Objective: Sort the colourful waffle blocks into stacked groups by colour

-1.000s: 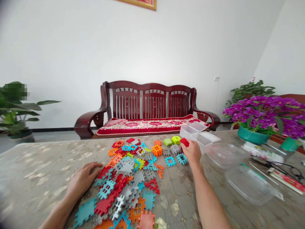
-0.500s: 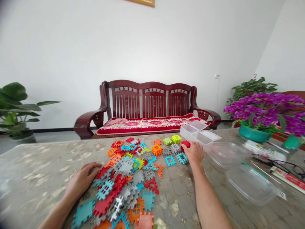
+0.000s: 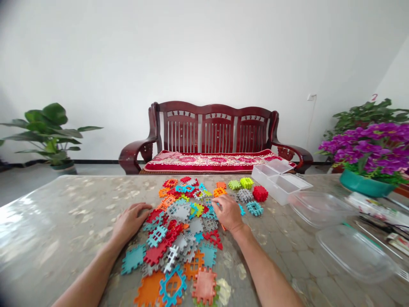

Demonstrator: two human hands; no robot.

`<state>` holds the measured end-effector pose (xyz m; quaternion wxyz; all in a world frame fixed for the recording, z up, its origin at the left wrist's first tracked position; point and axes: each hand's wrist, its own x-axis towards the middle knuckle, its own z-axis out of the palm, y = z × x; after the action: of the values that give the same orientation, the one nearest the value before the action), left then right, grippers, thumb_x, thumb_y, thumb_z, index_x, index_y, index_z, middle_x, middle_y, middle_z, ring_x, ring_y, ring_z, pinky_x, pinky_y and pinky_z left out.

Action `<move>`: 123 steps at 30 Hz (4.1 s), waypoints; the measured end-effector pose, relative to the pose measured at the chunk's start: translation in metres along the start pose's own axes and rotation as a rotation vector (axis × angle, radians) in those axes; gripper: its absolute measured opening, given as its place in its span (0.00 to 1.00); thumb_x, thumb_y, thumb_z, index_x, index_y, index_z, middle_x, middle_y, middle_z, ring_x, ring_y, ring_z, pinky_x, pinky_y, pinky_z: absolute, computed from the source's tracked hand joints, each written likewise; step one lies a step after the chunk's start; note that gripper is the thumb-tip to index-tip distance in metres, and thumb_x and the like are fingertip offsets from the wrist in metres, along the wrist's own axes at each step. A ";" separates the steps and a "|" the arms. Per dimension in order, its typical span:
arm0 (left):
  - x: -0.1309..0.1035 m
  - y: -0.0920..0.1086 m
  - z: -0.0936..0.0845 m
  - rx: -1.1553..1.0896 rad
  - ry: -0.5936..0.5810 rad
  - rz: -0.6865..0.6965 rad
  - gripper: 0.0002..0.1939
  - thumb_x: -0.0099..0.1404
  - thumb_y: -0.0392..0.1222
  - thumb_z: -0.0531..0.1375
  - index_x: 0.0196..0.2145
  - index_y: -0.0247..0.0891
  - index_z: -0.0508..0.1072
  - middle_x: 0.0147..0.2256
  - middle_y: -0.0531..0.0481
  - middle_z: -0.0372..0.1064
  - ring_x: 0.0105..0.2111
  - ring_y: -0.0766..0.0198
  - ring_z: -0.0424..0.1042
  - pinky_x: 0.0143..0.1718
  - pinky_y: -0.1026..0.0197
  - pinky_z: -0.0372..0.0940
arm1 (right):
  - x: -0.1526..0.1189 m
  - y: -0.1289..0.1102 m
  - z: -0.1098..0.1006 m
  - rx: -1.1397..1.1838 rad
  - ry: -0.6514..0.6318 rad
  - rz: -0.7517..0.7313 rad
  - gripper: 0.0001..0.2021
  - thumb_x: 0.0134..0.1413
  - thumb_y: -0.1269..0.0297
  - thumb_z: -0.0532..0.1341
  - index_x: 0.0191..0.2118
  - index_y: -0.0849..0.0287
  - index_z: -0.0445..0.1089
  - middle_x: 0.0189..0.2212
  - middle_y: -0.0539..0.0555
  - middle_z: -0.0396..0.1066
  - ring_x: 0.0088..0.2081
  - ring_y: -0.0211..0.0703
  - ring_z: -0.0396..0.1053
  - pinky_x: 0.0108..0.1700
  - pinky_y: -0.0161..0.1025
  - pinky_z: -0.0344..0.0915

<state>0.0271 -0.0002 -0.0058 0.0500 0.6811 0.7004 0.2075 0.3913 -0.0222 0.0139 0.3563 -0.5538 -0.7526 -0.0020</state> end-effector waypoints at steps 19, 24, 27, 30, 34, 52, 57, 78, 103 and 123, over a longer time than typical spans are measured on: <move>-0.002 0.003 -0.001 -0.032 -0.002 -0.013 0.17 0.65 0.45 0.52 0.46 0.49 0.77 0.54 0.50 0.71 0.54 0.55 0.69 0.57 0.52 0.59 | -0.011 -0.023 0.011 -0.034 -0.210 -0.061 0.08 0.59 0.59 0.60 0.39 0.53 0.76 0.40 0.52 0.77 0.44 0.46 0.71 0.51 0.43 0.61; -0.002 0.003 0.000 -0.035 0.011 -0.012 0.16 0.65 0.46 0.52 0.45 0.50 0.78 0.53 0.52 0.72 0.54 0.56 0.69 0.57 0.54 0.59 | -0.002 -0.038 0.021 -0.087 -0.199 -0.024 0.15 0.60 0.57 0.60 0.50 0.54 0.73 0.49 0.55 0.73 0.51 0.49 0.67 0.55 0.45 0.60; -0.002 0.003 0.001 -0.032 0.022 -0.003 0.16 0.65 0.46 0.53 0.45 0.49 0.78 0.53 0.51 0.72 0.53 0.56 0.69 0.56 0.54 0.59 | 0.003 -0.046 0.028 -0.113 -0.242 -0.052 0.18 0.57 0.55 0.62 0.52 0.52 0.72 0.51 0.55 0.72 0.53 0.51 0.65 0.56 0.45 0.60; -0.002 0.003 0.002 -0.010 0.019 0.005 0.17 0.65 0.46 0.52 0.45 0.49 0.78 0.53 0.51 0.72 0.53 0.54 0.70 0.56 0.52 0.59 | 0.004 -0.050 0.033 -0.118 -0.270 -0.068 0.18 0.55 0.54 0.64 0.50 0.51 0.73 0.51 0.55 0.72 0.53 0.53 0.63 0.57 0.46 0.59; -0.001 0.003 0.003 0.004 0.014 0.014 0.17 0.65 0.46 0.52 0.45 0.50 0.77 0.53 0.51 0.72 0.53 0.54 0.69 0.56 0.51 0.59 | 0.003 -0.052 0.037 -0.093 -0.263 -0.039 0.16 0.54 0.56 0.65 0.48 0.52 0.74 0.49 0.55 0.73 0.52 0.52 0.65 0.56 0.46 0.60; -0.003 0.005 0.000 0.016 0.013 0.027 0.17 0.65 0.46 0.52 0.46 0.49 0.77 0.54 0.50 0.71 0.54 0.55 0.69 0.56 0.53 0.59 | 0.001 -0.021 0.033 0.343 0.125 0.063 0.10 0.52 0.69 0.58 0.36 0.56 0.77 0.37 0.55 0.77 0.40 0.47 0.74 0.46 0.42 0.69; -0.004 0.006 -0.001 0.025 0.003 0.031 0.17 0.65 0.45 0.52 0.46 0.49 0.77 0.54 0.50 0.71 0.55 0.54 0.69 0.56 0.52 0.60 | -0.006 0.001 0.035 0.306 -0.004 0.107 0.19 0.43 0.77 0.56 0.39 0.56 0.79 0.44 0.56 0.76 0.45 0.46 0.74 0.47 0.43 0.72; -0.002 0.005 -0.001 0.024 0.002 0.035 0.18 0.65 0.47 0.51 0.46 0.49 0.77 0.53 0.50 0.72 0.54 0.54 0.70 0.56 0.52 0.61 | -0.002 -0.012 0.015 0.074 0.205 0.060 0.19 0.49 0.62 0.64 0.48 0.59 0.73 0.46 0.59 0.74 0.48 0.50 0.71 0.53 0.46 0.67; -0.002 0.001 0.002 0.012 0.020 0.051 0.17 0.65 0.48 0.52 0.46 0.49 0.77 0.53 0.50 0.72 0.54 0.55 0.69 0.55 0.54 0.60 | -0.049 0.046 -0.026 -0.503 0.146 0.328 0.28 0.51 0.55 0.64 0.58 0.55 0.65 0.44 0.59 0.76 0.46 0.57 0.66 0.48 0.49 0.57; -0.003 0.003 0.002 0.008 0.011 0.041 0.17 0.65 0.46 0.52 0.46 0.48 0.76 0.53 0.49 0.72 0.54 0.55 0.69 0.57 0.53 0.59 | -0.025 -0.004 0.004 -0.443 -0.047 0.086 0.11 0.60 0.58 0.59 0.44 0.52 0.76 0.41 0.57 0.77 0.44 0.52 0.68 0.45 0.45 0.60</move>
<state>0.0305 -0.0023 -0.0073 0.0394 0.6945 0.6873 0.2094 0.3890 -0.0429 -0.0005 0.2080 -0.6500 -0.7176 -0.1391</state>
